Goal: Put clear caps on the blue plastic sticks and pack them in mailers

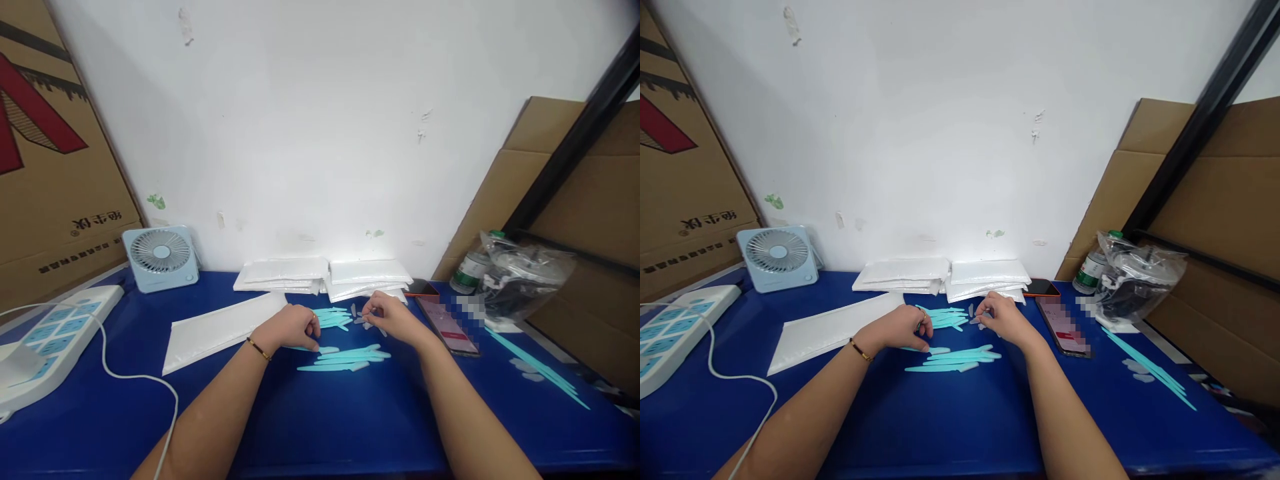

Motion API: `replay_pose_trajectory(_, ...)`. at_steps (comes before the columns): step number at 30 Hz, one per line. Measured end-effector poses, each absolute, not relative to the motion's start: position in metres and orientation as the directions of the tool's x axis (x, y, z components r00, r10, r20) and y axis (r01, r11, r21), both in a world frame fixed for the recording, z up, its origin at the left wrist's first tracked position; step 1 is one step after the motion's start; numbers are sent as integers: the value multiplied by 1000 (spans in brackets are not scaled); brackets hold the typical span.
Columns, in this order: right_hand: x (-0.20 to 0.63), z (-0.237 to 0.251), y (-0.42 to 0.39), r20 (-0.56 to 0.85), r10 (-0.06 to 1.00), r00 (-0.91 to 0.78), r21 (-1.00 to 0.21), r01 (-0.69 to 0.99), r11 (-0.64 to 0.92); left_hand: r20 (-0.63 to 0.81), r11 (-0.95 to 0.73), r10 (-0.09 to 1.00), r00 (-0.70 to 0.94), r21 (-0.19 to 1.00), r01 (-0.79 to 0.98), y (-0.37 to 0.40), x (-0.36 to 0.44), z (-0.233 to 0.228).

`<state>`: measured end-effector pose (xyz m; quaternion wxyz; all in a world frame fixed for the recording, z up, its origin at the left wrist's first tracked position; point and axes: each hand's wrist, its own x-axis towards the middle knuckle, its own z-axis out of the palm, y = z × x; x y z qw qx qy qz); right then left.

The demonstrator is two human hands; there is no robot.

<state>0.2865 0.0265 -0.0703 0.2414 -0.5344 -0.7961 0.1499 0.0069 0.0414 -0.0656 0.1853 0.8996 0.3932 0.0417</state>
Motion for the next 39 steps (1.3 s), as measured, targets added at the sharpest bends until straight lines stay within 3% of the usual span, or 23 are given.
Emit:
replay_pose_trajectory(3, 271, -69, 19, 200, 896, -396, -532, 724, 438, -172, -627, 697, 696, 327, 708, 35, 6, -61)
replay_pose_trajectory(9, 249, -70, 12, 41, 848, -529, -647, 632, 426, 30, -619, 764, 644, 315, 719, 35, 23, -65)
replay_pose_trajectory(14, 270, -75, 25, 51, 914, -403, -694, 644, 323, 154, -620, 782, 604, 292, 728, 44, 31, -72)
replay_pose_trajectory(19, 296, -73, 30, 34, 961, -273, -612, 755, 236, 259, -589, 808, 530, 319, 742, 47, 31, -76)
replay_pose_trajectory(24, 302, -66, 20, -97, 863, -496, -613, 713, 341, 150, -657, 736, 661, 395, 642, 34, 37, -73)
replay_pose_trajectory(30, 291, -74, 20, -169, 810, -561, -511, 753, 415, 13, -661, 698, 716, 396, 637, 25, 46, -78)
replay_pose_trajectory(35, 294, -78, 26, -60, 874, -481, -563, 740, 369, 69, -653, 746, 662, 267, 709, 31, 41, -77)
replay_pose_trajectory(39, 300, -76, 29, 1, 925, -379, -589, 748, 307, 142, -576, 812, 565, 348, 740, 36, 35, -69)
